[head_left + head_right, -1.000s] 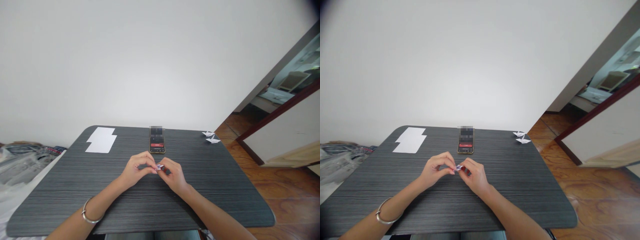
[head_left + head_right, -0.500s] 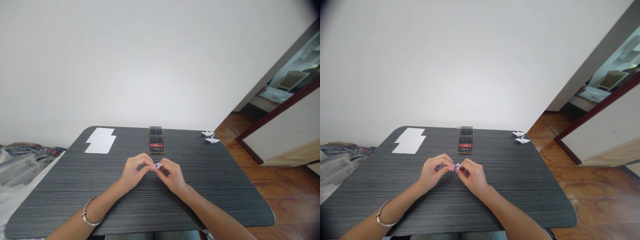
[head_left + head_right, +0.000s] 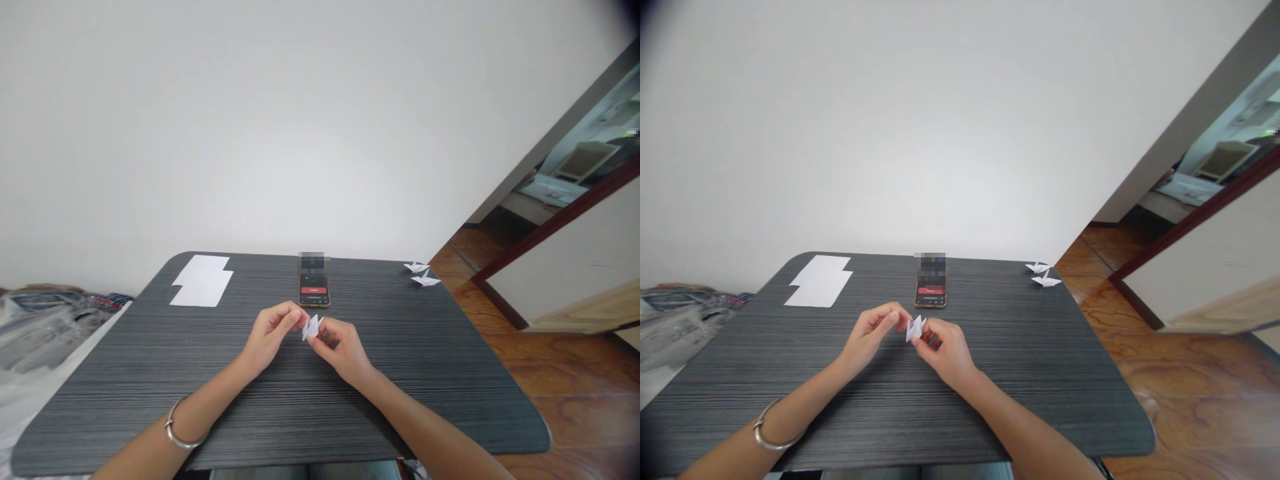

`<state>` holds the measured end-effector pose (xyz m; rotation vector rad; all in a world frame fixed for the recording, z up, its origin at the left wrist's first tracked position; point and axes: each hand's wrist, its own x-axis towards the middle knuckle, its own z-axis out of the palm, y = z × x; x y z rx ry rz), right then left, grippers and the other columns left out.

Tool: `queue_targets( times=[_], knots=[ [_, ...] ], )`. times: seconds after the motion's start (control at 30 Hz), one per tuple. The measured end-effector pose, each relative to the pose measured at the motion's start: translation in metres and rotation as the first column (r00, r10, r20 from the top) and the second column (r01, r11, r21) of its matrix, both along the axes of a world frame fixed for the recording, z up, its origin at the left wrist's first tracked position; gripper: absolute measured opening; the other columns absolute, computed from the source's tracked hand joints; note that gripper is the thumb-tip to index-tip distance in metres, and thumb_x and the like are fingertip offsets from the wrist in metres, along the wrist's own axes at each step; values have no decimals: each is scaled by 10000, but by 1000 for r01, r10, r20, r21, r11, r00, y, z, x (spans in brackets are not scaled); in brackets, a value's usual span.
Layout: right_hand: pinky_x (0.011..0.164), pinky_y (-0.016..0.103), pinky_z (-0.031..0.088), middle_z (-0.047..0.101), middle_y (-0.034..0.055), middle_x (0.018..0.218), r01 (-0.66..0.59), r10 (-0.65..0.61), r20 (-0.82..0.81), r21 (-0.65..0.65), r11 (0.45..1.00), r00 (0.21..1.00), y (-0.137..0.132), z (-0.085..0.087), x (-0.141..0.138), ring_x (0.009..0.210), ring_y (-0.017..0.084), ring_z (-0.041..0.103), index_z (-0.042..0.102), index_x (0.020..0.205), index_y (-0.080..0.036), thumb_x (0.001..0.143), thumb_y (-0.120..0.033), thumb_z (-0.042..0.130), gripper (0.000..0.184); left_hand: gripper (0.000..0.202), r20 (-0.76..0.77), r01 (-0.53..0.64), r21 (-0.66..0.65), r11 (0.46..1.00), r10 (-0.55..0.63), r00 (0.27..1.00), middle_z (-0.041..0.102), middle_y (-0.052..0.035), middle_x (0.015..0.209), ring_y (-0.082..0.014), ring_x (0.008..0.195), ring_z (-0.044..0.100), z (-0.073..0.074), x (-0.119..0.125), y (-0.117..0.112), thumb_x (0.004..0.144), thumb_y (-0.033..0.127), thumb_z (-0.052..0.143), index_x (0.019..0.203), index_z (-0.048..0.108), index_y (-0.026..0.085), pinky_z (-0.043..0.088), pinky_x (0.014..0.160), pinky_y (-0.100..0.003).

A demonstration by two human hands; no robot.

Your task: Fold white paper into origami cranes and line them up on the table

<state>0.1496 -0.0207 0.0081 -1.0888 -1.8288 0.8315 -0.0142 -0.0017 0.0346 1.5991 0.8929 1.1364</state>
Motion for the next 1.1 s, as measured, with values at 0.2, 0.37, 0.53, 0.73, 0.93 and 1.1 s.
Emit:
queue_targets(
  times=[0.2,0.37,0.53,0.73,0.93,1.1],
  knots=[
    [466,182,356,544,-21,609,-21,12,-63,-139,990,998,1,-2,0,536,94,483,589,729,-154,770,-211,554,78,158,-93,28,-27,999,-30,995,600,-22,669,-131,637,535,-2,-3,4,736,279,623,729,631,121,422,611,-242],
    [462,183,354,552,-18,608,-47,31,-92,-183,982,995,0,-2,-1,536,98,492,591,728,-152,766,-216,551,85,146,-71,51,-55,997,-54,996,577,-3,637,-114,609,518,-1,-2,5,734,260,623,688,611,121,410,588,-225],
    [469,186,348,547,-20,602,-64,43,-105,-201,978,994,0,-2,-2,527,95,482,587,726,-152,766,-216,550,84,140,-39,52,-68,996,-54,998,561,6,627,-106,597,505,-2,-2,5,733,249,623,680,601,121,400,576,-215],
    [462,181,343,548,-23,594,-92,64,-121,-243,966,991,0,-3,-2,513,88,478,580,708,-152,761,-221,560,89,163,-55,117,-78,990,-121,991,559,0,646,-109,613,503,-3,-3,8,751,270,603,684,609,122,398,596,-220],
    [457,182,337,544,-28,577,-86,63,-105,-231,969,992,0,0,-2,490,80,453,581,689,-157,757,-218,564,92,158,-37,145,-105,984,-150,988,534,14,631,-98,594,475,-1,-4,7,752,259,599,673,574,124,378,581,-212],
    [463,184,351,549,-24,590,-88,63,-110,-241,967,992,0,-1,-1,509,90,483,581,704,-162,760,-229,560,90,180,-24,81,-144,986,-86,996,525,14,613,-102,586,470,-1,-2,6,745,272,597,653,557,123,377,578,-217]
  ],
)
